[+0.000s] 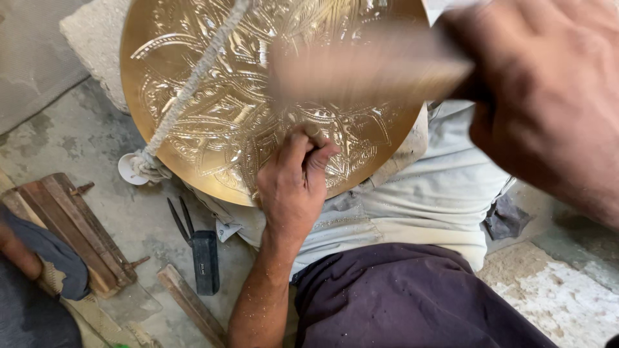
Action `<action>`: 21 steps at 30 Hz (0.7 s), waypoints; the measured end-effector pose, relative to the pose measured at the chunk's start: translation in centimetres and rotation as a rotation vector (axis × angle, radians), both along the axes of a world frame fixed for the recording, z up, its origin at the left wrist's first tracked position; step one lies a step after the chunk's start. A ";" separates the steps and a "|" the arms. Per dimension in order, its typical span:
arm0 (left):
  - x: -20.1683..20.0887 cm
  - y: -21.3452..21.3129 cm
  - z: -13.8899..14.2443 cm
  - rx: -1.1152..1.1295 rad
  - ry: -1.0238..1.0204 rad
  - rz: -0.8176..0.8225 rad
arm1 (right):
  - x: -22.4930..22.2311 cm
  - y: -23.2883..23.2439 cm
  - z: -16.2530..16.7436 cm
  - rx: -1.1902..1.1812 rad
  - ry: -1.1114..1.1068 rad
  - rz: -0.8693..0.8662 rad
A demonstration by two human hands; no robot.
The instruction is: The person sits on the floor holding a steel punch against an ornate brass plate and strikes the punch with a wooden mallet to deepen the embossed floral pattern, repeatedly repositioning the punch across different parts of the design. At the end the person sets the tools aside and picks up a cup of tea.
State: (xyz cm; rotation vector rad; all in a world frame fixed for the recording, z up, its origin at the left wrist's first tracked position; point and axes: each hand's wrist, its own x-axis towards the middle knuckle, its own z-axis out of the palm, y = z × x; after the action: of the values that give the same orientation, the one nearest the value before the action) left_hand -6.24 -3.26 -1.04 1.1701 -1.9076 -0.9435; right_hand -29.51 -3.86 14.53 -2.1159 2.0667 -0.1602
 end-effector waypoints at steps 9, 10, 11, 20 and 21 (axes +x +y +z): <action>0.4 -1.6 0.1 -0.050 -0.146 -0.257 | -2.6 5.6 -4.0 -0.047 0.074 0.016; 0.3 -2.0 0.0 -0.070 -0.154 -0.307 | -3.1 6.5 -4.8 -0.060 0.005 -0.016; 0.3 -2.4 -0.1 -0.087 -0.160 -0.358 | -3.1 7.8 -5.8 -0.052 -0.062 -0.078; -0.8 -5.3 1.9 -0.081 -0.155 -0.767 | -0.6 14.0 -9.1 -0.173 -0.279 -0.351; -1.1 -5.6 2.2 -0.081 -0.166 -0.801 | -0.4 14.1 -9.4 -0.196 -0.259 -0.349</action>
State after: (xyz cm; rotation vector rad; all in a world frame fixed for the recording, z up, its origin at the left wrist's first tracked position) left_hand -7.32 -8.85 1.18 0.4142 -2.5856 -1.1701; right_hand -29.96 10.26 5.15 -1.6967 2.3133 -0.6707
